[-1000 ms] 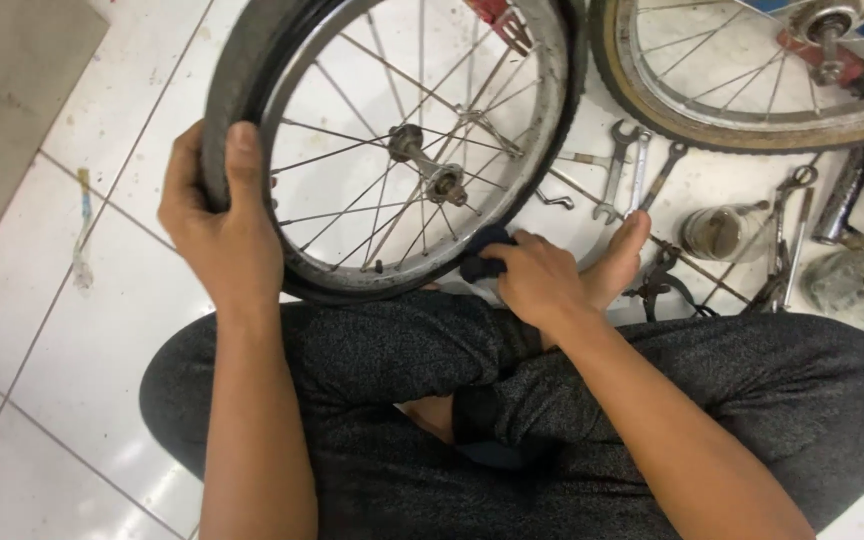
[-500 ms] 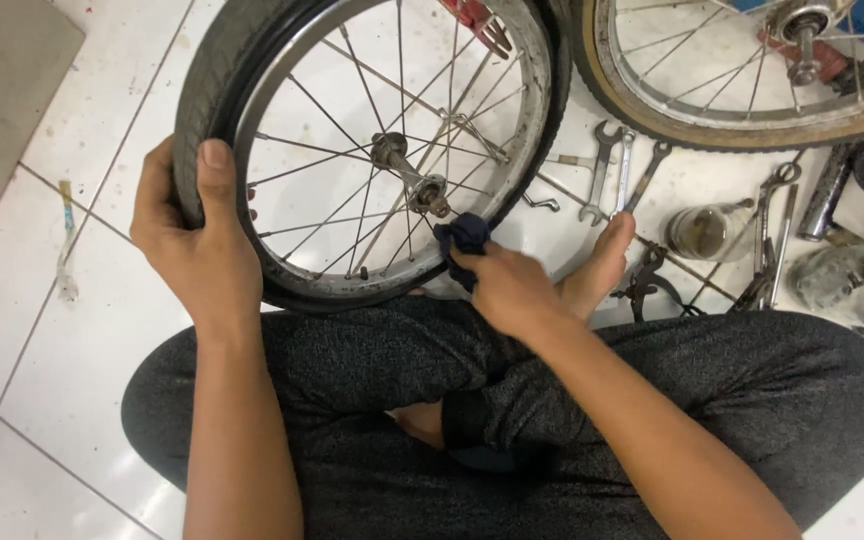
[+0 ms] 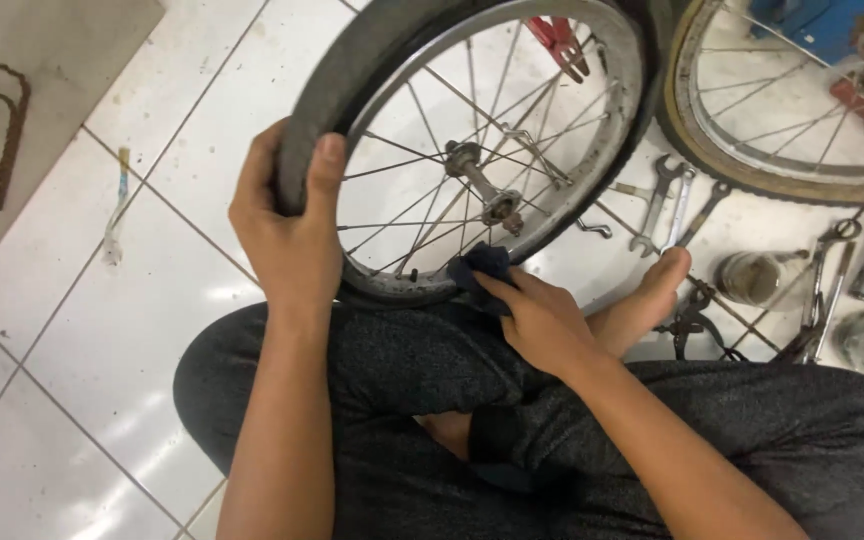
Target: Polishing and cleaning the spokes and rim of a bicycle wheel using a cloth while sitting on the floor.
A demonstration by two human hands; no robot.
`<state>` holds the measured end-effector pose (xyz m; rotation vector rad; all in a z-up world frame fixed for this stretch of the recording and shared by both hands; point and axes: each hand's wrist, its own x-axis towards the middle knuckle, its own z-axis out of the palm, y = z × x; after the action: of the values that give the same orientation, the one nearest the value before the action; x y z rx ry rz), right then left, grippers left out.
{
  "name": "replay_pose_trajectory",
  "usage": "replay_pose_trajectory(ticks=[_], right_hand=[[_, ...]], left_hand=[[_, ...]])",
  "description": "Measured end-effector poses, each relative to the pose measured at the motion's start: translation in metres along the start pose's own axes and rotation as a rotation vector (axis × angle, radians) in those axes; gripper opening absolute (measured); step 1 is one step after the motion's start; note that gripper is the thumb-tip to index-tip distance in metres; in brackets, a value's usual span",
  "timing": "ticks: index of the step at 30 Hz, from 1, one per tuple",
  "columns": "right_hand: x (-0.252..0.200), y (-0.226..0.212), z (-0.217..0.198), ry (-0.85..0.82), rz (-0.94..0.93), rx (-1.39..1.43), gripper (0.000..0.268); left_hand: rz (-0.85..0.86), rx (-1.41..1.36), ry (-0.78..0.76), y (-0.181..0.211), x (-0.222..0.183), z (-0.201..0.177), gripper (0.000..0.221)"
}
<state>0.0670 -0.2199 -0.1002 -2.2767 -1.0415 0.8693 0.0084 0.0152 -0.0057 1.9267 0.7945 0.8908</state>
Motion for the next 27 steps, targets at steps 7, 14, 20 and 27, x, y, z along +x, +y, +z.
replay_pose_trajectory(ticks=[7,14,20,27], right_hand=[[0.000,-0.005,0.018,0.073,0.048,-0.124,0.057],[0.017,-0.001,0.009,-0.042,0.222,-0.043,0.044],[0.011,-0.017,-0.014,-0.042,0.187,-0.039,0.039],[0.020,-0.005,0.006,-0.020,0.170,-0.064,0.042]], left_hand=[[-0.022,-0.013,-0.006,0.016,-0.003,0.000,0.040],[-0.034,-0.044,-0.083,0.022,-0.005,-0.002,0.045],[-0.030,-0.026,-0.098,0.022,-0.004,-0.003,0.041],[-0.011,-0.005,-0.092,0.016,0.000,-0.004,0.045]])
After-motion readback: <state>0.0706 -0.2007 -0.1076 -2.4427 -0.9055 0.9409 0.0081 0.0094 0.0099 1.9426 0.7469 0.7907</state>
